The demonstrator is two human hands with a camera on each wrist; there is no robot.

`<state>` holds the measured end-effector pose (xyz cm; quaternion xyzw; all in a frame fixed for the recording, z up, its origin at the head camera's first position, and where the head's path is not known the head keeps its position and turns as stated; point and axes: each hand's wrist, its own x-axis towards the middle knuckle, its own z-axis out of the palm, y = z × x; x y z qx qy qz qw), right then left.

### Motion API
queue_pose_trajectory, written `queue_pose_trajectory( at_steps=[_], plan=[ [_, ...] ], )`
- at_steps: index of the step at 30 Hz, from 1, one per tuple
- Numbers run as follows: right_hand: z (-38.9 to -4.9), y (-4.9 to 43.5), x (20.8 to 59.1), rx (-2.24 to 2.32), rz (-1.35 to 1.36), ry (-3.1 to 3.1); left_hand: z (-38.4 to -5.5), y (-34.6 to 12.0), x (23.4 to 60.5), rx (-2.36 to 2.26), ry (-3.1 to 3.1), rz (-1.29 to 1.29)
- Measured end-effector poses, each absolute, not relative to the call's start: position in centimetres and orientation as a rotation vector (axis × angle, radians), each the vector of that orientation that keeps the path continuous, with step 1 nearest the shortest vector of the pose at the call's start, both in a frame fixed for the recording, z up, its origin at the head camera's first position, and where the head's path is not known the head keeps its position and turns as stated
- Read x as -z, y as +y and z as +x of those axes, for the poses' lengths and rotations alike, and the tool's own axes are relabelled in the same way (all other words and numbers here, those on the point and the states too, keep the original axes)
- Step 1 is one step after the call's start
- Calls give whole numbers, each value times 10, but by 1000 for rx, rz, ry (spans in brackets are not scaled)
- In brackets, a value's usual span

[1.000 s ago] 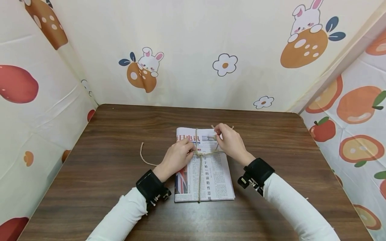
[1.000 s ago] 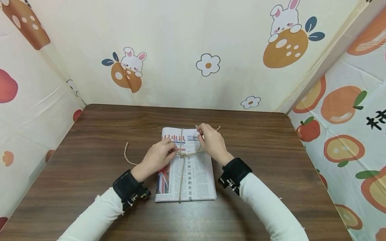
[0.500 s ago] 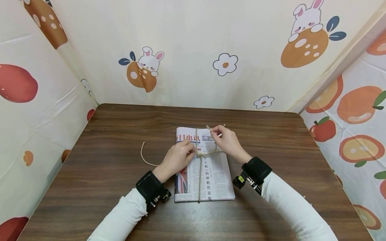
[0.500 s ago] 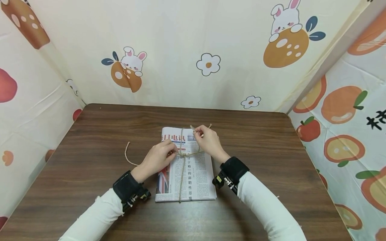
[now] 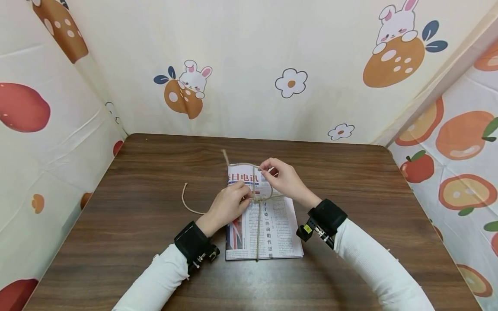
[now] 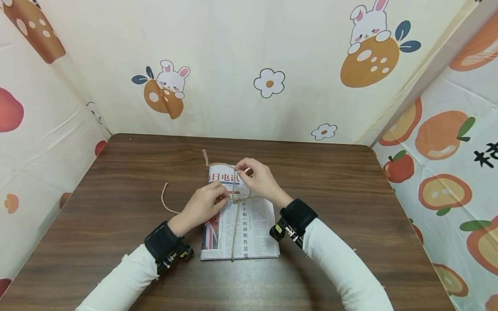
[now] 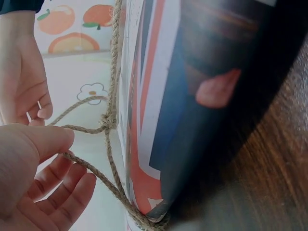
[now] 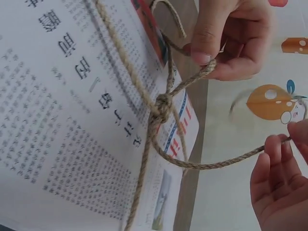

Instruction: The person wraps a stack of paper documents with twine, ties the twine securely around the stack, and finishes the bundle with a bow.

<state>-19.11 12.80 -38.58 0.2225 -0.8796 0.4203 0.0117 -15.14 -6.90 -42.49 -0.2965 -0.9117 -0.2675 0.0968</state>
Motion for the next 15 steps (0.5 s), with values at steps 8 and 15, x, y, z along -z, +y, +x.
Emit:
queue_pose_trajectory(
  at_steps=[8, 15],
  plan=[
    [-190, 130, 404, -1229, 796, -2821, -151, -68, 427, 774, -2686, -914],
    [-187, 128, 414, -1189, 853, -2854, -152, -65, 428, 778, -2640, -935]
  ],
)
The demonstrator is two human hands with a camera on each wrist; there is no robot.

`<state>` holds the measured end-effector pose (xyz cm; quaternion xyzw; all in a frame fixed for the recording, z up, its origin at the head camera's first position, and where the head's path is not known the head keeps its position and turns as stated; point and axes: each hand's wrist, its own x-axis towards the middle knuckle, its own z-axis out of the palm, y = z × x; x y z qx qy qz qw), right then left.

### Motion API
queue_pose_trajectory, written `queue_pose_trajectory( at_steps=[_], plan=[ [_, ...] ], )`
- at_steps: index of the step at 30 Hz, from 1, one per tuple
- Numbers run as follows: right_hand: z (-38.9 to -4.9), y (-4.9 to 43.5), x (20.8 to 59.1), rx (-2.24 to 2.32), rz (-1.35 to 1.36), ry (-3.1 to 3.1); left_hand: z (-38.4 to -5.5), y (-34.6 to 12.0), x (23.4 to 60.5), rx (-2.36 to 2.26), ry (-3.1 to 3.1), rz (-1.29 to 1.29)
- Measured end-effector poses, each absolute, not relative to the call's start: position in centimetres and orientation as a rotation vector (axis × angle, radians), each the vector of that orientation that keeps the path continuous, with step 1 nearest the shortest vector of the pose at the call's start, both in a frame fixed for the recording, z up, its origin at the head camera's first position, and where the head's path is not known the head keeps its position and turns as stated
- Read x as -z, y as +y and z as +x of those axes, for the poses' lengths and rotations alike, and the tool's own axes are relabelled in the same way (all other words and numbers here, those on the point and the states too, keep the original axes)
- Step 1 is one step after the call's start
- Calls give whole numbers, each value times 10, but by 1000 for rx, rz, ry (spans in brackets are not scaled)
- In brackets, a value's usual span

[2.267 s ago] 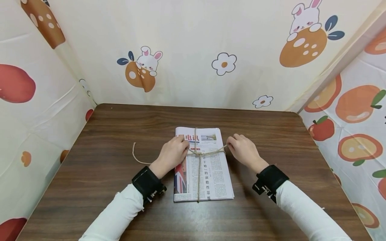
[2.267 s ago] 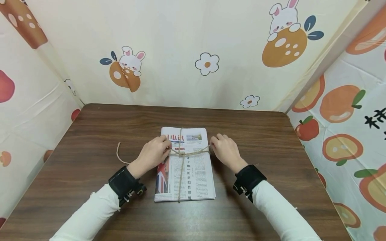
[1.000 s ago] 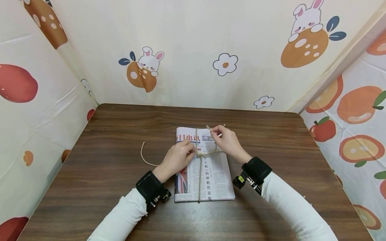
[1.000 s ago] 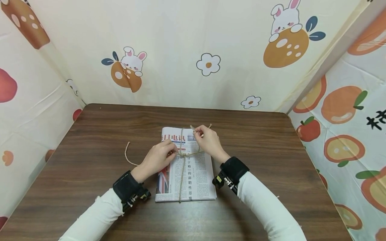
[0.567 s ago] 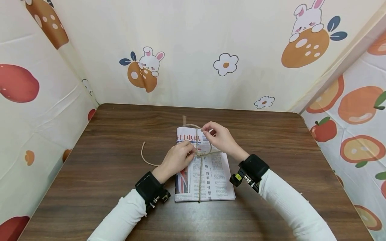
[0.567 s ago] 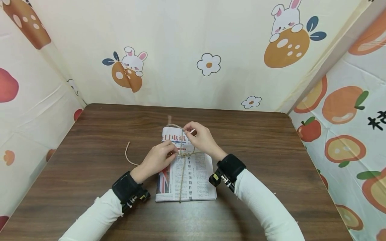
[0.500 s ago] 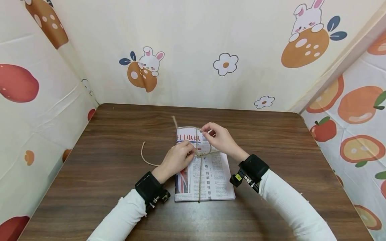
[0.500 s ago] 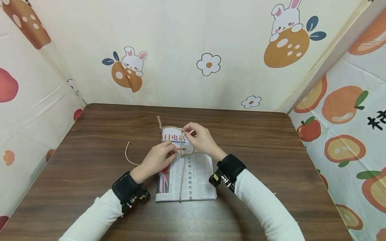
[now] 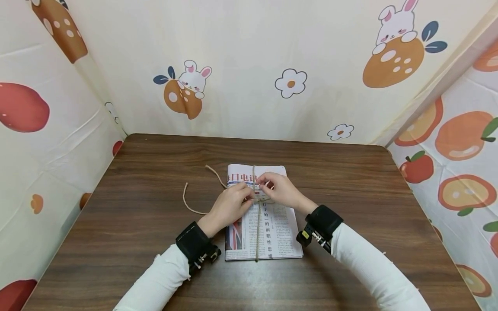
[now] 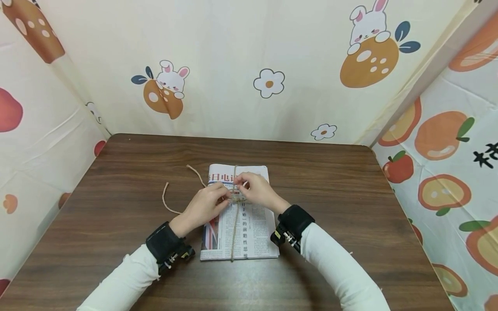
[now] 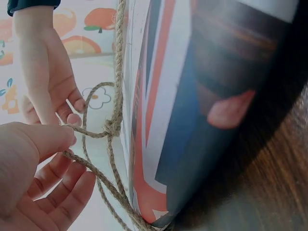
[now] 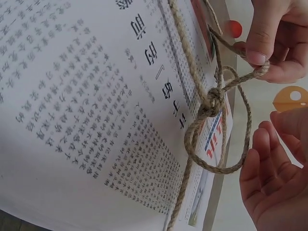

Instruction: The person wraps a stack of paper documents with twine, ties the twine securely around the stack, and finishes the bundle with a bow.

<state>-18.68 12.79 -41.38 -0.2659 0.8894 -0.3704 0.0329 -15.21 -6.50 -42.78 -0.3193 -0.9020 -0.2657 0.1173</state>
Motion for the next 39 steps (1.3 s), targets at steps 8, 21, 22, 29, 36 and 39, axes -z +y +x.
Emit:
queue_pose_trajectory(
  at_steps=[8, 21, 22, 29, 36, 39],
  plan=[
    [-184, 131, 413, 1201, -836, 2776, -153, -64, 425, 815, -2639, -909],
    [-166, 131, 419, 866, -1018, 2965, -156, -60, 422, 1062, -2641, -789],
    [-165, 130, 419, 849, -1029, 2968, -156, -59, 422, 1073, -2632, -786],
    [-163, 123, 424, 831, -1035, 2983, -155, -58, 423, 1097, -2619, -768],
    [-162, 120, 427, 825, -1014, 3009, -154, -62, 425, 1062, -2653, -760],
    [-161, 121, 427, 840, -1002, 3010, -154, -67, 428, 1046, -2676, -746]
  ],
)
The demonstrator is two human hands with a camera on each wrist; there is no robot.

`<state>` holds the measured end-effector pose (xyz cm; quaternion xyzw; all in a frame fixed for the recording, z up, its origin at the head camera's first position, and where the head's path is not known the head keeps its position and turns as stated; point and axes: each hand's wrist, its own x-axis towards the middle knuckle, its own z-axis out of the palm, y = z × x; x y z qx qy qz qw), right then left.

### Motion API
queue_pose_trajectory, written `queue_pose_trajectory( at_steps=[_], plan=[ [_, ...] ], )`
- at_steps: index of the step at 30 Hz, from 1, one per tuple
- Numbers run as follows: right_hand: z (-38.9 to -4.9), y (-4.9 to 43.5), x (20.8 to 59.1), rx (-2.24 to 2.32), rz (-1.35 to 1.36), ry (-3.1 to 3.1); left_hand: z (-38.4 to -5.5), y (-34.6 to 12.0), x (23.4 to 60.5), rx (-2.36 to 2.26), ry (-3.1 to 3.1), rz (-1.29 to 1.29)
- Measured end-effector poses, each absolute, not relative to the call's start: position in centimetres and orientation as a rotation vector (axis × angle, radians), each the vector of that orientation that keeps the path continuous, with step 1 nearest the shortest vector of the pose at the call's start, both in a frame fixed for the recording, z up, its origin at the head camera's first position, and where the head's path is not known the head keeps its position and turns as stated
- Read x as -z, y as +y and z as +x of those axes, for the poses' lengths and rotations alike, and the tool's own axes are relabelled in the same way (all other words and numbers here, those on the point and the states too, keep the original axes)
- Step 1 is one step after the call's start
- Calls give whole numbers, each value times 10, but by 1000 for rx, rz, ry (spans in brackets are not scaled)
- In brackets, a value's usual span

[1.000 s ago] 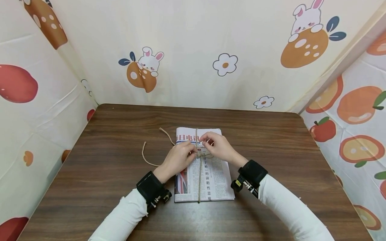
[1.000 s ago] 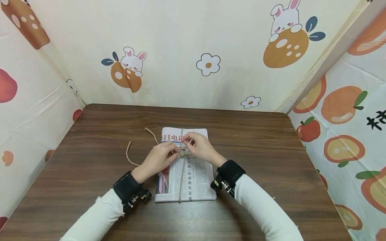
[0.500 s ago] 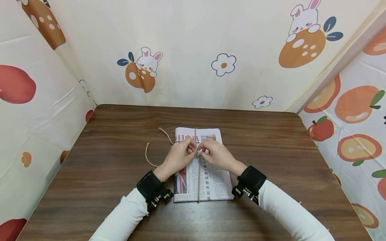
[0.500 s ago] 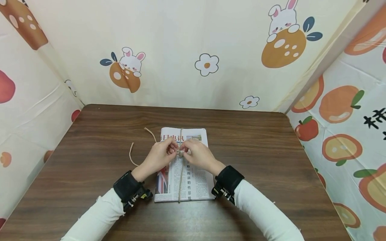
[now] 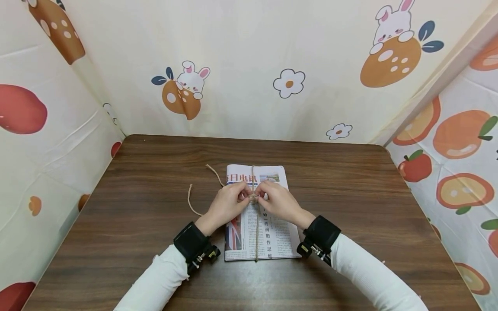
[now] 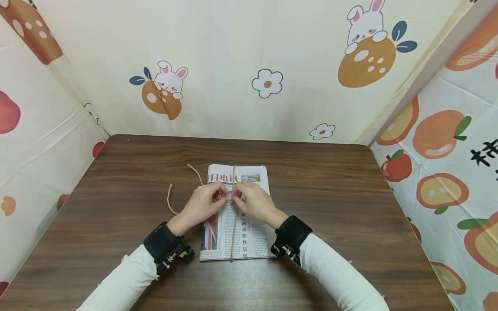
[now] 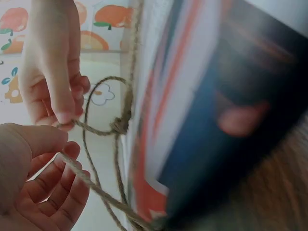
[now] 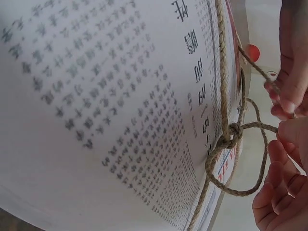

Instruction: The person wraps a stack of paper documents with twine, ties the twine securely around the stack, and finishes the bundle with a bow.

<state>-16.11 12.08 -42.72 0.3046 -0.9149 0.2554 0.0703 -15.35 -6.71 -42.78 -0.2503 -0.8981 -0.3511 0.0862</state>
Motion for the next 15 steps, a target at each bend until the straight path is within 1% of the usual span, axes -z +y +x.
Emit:
queue_pose_trajectory(
  at_steps=[10, 15],
  plan=[
    [-160, 125, 427, -820, 886, -2765, -151, -86, 438, 928, -2721, -706],
    [-160, 123, 426, -829, 898, -2757, -151, -87, 437, 940, -2719, -712]
  ],
)
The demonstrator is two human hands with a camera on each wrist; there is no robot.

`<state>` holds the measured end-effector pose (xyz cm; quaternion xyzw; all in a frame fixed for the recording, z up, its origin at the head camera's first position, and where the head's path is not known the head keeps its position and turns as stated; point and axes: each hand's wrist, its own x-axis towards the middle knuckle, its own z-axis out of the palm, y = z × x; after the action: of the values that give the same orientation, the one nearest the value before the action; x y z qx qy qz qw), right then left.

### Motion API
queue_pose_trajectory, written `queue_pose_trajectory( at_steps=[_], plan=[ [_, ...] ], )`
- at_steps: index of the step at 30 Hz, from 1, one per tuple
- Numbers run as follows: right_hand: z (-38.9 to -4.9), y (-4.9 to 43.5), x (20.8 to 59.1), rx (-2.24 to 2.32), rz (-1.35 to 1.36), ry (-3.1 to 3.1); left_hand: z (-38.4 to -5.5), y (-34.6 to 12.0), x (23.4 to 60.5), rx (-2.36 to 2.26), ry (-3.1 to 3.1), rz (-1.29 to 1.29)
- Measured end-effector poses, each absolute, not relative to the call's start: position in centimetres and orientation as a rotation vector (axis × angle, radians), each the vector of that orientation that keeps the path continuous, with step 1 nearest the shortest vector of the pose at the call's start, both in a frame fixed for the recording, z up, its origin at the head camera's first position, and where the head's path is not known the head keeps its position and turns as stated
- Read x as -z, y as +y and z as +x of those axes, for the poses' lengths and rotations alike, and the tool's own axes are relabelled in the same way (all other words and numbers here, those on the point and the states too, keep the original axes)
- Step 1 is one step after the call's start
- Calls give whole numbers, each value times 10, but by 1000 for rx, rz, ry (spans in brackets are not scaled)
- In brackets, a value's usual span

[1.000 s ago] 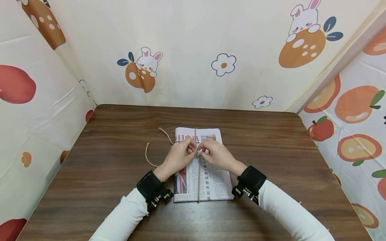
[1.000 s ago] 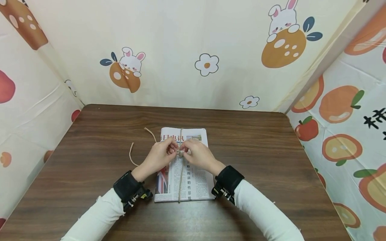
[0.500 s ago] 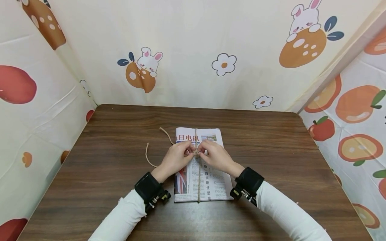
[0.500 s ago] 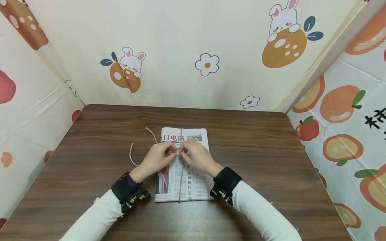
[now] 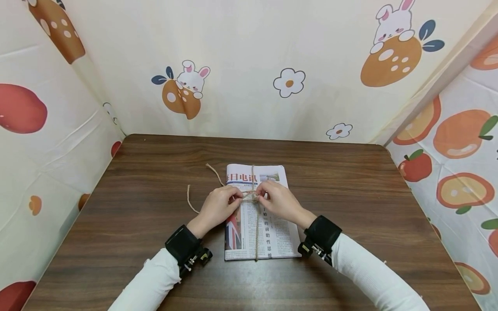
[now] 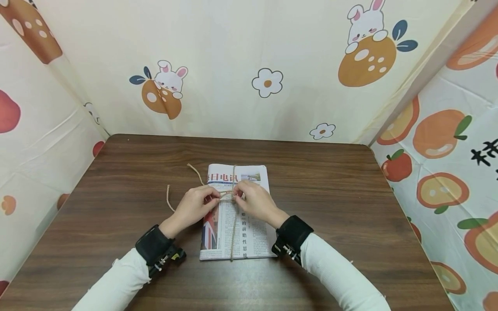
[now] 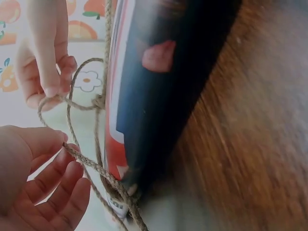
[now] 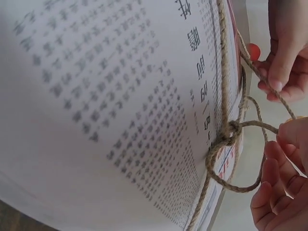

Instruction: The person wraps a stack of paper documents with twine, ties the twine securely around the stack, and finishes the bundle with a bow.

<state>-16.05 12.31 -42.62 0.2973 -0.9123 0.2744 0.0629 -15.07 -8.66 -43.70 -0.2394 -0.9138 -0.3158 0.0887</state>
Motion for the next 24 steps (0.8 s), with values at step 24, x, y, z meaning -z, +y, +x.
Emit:
queue_pose_trajectory(
  at_steps=[24],
  plan=[
    [-161, 131, 423, -826, 846, -2778, -183, -82, 408, 632, -2976, -804]
  ],
)
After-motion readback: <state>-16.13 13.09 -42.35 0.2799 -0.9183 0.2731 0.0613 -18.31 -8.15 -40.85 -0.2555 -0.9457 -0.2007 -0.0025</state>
